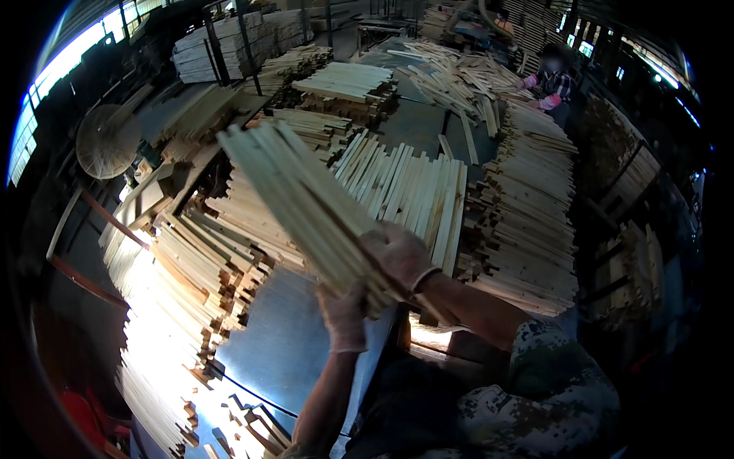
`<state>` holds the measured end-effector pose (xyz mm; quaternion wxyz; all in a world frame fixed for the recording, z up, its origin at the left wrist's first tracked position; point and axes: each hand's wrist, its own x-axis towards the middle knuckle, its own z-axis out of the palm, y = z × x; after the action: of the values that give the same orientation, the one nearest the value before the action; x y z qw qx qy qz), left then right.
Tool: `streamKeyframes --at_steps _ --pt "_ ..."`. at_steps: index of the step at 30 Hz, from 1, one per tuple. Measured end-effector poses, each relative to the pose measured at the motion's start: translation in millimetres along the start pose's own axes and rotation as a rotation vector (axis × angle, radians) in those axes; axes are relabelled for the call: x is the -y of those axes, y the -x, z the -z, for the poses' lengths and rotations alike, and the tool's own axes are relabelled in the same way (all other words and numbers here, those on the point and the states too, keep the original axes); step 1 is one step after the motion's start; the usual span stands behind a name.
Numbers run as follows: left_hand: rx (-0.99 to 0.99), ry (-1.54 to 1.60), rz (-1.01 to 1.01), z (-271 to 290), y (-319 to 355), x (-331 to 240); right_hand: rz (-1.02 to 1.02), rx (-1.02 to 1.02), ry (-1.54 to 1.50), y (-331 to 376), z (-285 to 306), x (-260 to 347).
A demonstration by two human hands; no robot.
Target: The person organizes and stacks wooden slats, moving them between tables and placing them onto a conveyor belt.
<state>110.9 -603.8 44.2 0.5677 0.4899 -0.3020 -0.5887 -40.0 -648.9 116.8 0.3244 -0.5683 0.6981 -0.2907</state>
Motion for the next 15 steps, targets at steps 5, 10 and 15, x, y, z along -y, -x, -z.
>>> streamKeyframes --at_steps 5,10,15 --pt "0.066 -0.187 0.021 -106.2 -44.1 48.2 -0.083 -0.205 0.136 -67.9 61.1 -93.3" --pt "0.094 -0.146 0.206 -195.2 -87.6 101.0 -0.132 -0.197 0.265 -131.0 127.6 -144.6" --pt "0.061 -0.089 0.316 -268.4 -111.2 92.5 -0.099 -0.112 0.373 -189.6 177.7 -158.2"
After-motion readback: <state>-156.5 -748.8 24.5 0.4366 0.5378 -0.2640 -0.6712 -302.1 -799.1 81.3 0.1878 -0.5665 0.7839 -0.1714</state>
